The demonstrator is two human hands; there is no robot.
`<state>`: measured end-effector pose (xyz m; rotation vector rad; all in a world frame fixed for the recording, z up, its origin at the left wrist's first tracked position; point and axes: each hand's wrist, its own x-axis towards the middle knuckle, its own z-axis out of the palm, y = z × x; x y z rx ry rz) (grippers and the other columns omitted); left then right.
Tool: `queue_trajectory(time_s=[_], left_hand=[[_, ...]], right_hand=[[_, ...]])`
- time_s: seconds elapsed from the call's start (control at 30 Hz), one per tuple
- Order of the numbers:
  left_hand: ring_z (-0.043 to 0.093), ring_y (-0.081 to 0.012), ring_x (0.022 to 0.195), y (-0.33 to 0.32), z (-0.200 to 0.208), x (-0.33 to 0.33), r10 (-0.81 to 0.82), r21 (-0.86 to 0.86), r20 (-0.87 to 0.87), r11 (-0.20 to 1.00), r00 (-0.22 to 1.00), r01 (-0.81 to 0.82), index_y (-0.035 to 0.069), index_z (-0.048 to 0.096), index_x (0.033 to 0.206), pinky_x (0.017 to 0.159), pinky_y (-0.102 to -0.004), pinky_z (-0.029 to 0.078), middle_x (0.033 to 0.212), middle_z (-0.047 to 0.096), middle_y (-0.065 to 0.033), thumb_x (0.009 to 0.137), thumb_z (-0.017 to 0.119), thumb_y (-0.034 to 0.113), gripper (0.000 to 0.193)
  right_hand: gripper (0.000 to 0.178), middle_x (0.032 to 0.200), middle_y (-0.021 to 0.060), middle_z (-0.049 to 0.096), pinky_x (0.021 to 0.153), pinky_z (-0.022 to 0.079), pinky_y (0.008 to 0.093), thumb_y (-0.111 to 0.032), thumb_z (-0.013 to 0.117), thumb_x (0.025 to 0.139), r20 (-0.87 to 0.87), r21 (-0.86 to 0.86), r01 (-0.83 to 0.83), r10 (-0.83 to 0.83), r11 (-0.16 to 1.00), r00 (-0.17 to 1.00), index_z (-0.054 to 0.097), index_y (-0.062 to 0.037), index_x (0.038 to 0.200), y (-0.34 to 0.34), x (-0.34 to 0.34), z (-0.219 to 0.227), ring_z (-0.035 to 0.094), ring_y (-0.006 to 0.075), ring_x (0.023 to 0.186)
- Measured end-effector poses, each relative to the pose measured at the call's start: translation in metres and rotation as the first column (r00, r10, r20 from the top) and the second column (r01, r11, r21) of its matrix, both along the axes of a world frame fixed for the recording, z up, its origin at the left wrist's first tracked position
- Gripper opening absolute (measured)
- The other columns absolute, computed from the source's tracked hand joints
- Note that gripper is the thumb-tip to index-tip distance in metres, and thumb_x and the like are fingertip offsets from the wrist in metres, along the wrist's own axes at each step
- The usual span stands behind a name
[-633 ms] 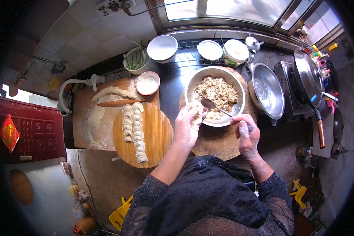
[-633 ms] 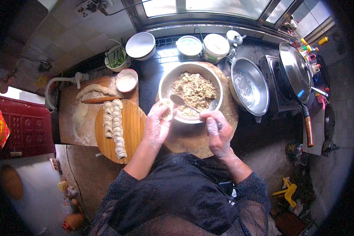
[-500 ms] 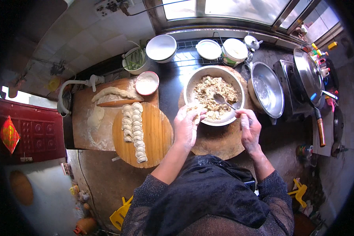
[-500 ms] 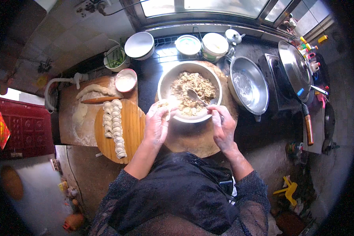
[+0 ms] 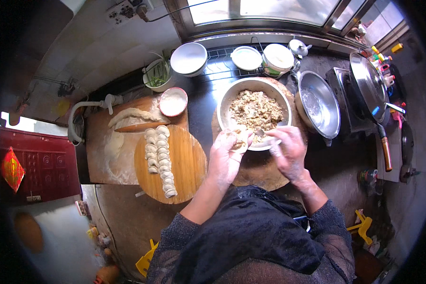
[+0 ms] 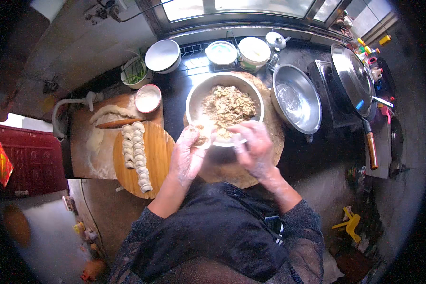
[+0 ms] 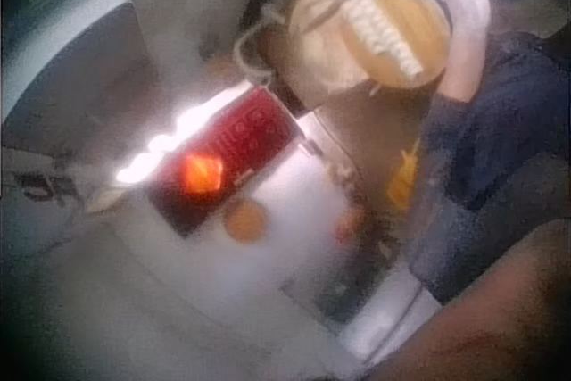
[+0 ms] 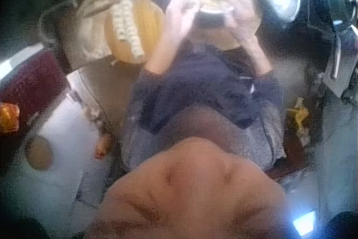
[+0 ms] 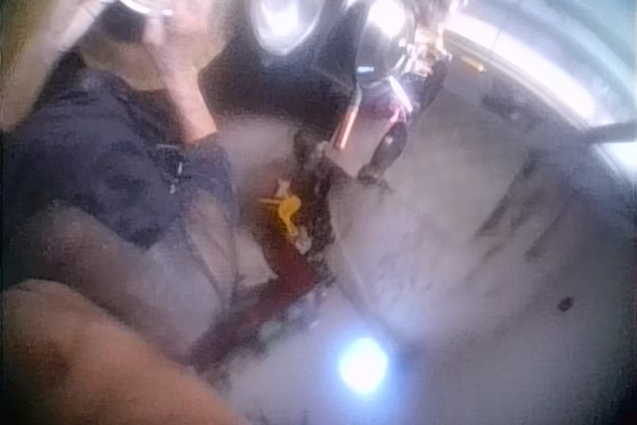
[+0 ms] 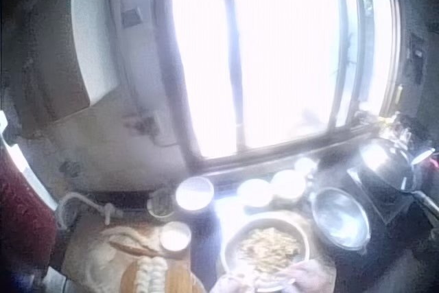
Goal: The person repeatedly scoops filling from a bowl with a spoon, places it onto small round dough wrappers, and folds them into dumplings. The finished dumplings are arranged in rows on a wooden board.
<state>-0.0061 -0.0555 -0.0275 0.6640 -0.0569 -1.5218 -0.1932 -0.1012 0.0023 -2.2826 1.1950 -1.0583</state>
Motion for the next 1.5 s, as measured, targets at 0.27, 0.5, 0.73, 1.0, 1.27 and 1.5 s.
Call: queue_trajectory(time_s=[0.27, 0.5, 0.73, 1.0, 1.27, 1.5], left_hand=[[0.059, -0.0256, 0.117, 0.002, 0.001, 0.0, -0.039, -0.042, -0.077, 0.998, 0.996, 0.035, 0.0, 0.05, 0.132, 0.103, -0.0439, 0.048, 0.128, 0.058, -0.0148, 0.106, 0.046, 0.021, 0.033], [0.059, -0.0254, 0.116, 0.004, 0.0, 0.008, -0.037, -0.011, -0.113, 0.999, 0.993, 0.036, -0.006, 0.049, 0.131, 0.105, -0.0422, 0.046, 0.127, 0.06, -0.0182, 0.106, 0.043, 0.019, 0.036], [0.06, -0.0256, 0.116, 0.004, 0.009, 0.008, -0.081, -0.033, -0.023, 0.996, 0.996, 0.08, -0.007, 0.047, 0.134, 0.105, -0.041, 0.047, 0.128, 0.06, -0.0172, 0.105, 0.047, 0.018, 0.038], [0.062, -0.0195, 0.11, 0.007, 0.026, 0.008, -0.157, -0.038, 0.157, 0.986, 0.975, 0.165, -0.007, 0.051, 0.132, 0.097, -0.033, 0.05, 0.124, 0.062, -0.0143, 0.104, 0.049, 0.014, 0.034], [0.064, -0.0147, 0.099, 0.012, 0.044, 0.001, -0.188, 0.088, 0.543, 0.982, 0.818, 0.167, -0.008, 0.056, 0.129, 0.084, -0.0266, 0.055, 0.118, 0.064, -0.0109, 0.103, 0.051, 0.009, 0.031], [0.057, -0.0185, 0.117, 0.024, 0.052, 0.014, -0.128, -0.084, 0.812, 0.94, 0.57, 0.332, -0.006, 0.053, 0.134, 0.099, -0.0308, 0.048, 0.129, 0.056, -0.0138, 0.097, 0.059, 0.003, 0.039]], right_hand=[[0.024, 0.111, 0.0137, 0.063, 0.092, 0.046, 0.0407, -0.01, 0.07, 0.085, -0.063, -0.011, -0.201, 0.2, 0.98, 0.978, 0.071, -0.0057, 0.109, 0.004, 0.035, 0.009, 0.059, 0.0311, 0.104], [0.02, 0.112, 0.0129, 0.064, 0.093, 0.046, 0.04, -0.008, 0.068, 0.084, 0.008, 0.046, -0.226, 0.226, 0.973, 0.974, 0.072, -0.006, 0.104, 0.0, 0.038, 0.009, 0.058, 0.0307, 0.108], [0.028, 0.109, 0.0095, 0.066, 0.089, 0.048, 0.0397, -0.006, 0.074, 0.078, 0.117, 0.011, -0.283, 0.28, 0.959, 0.953, 0.072, -0.0101, 0.105, -0.011, 0.023, -0.002, 0.062, 0.0295, 0.103], [0.025, 0.106, 0.0083, 0.067, 0.088, 0.049, 0.0396, -0.009, 0.077, 0.076, 0.134, -0.116, -0.403, 0.416, 0.908, 0.899, 0.072, -0.0081, 0.1, -0.019, 0.025, -0.002, 0.063, 0.0284, 0.101], [0.01, 0.105, 0.0101, 0.067, 0.095, 0.046, 0.0348, -0.01, 0.074, 0.081, 0.474, 0.453, -0.358, 0.119, 0.816, 0.872, 0.071, -0.0025, 0.086, -0.006, 0.037, 0.012, 0.062, 0.0224, 0.105], [0.015, 0.106, 0.0076, 0.064, 0.099, 0.045, 0.0348, -0.009, 0.077, 0.081, 0.653, 0.534, -0.459, -0.001, 0.71, 0.757, 0.063, -0.0038, 0.085, -0.002, 0.037, 0.014, 0.06, 0.0194, 0.109]])
